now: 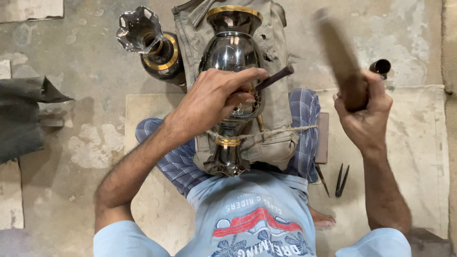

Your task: The person sits cross-legged on the floor and uses a hammer and chisel to engrave a floral pattern onto a polished metal vase. The vase is secured in a cloth bundle between the legs. The person repeatedly strikes the chisel to create the design.

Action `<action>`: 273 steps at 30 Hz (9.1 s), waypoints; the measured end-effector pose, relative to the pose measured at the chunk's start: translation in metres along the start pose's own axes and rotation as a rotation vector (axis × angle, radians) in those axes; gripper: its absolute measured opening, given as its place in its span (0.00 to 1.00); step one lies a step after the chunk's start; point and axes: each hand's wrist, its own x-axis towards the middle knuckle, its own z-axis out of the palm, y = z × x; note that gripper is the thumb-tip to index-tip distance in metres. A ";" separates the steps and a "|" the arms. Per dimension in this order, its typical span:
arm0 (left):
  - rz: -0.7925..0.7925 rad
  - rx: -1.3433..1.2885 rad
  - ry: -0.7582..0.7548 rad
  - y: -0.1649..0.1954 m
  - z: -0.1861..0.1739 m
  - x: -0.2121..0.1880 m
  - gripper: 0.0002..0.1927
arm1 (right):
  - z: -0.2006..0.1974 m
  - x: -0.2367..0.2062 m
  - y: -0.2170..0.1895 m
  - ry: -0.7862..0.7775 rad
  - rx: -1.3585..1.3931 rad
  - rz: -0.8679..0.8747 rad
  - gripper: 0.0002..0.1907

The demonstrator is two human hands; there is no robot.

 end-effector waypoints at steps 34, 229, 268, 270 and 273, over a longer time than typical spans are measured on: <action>-0.101 -0.219 0.280 -0.027 0.014 -0.020 0.24 | -0.020 0.045 -0.016 -0.236 -0.353 -0.182 0.26; 0.000 -0.138 0.607 -0.024 0.077 -0.065 0.17 | -0.064 0.062 -0.106 -0.313 -0.880 -0.747 0.28; -0.091 -0.141 0.771 -0.022 0.091 -0.060 0.17 | -0.047 0.077 -0.173 -0.329 -1.044 -0.799 0.31; -0.117 -0.099 0.749 -0.022 0.090 -0.059 0.16 | -0.048 0.075 -0.170 -0.255 -1.138 -0.871 0.32; -0.069 -0.125 0.726 -0.026 0.091 -0.059 0.18 | -0.048 0.073 -0.162 -0.288 -0.708 -0.626 0.28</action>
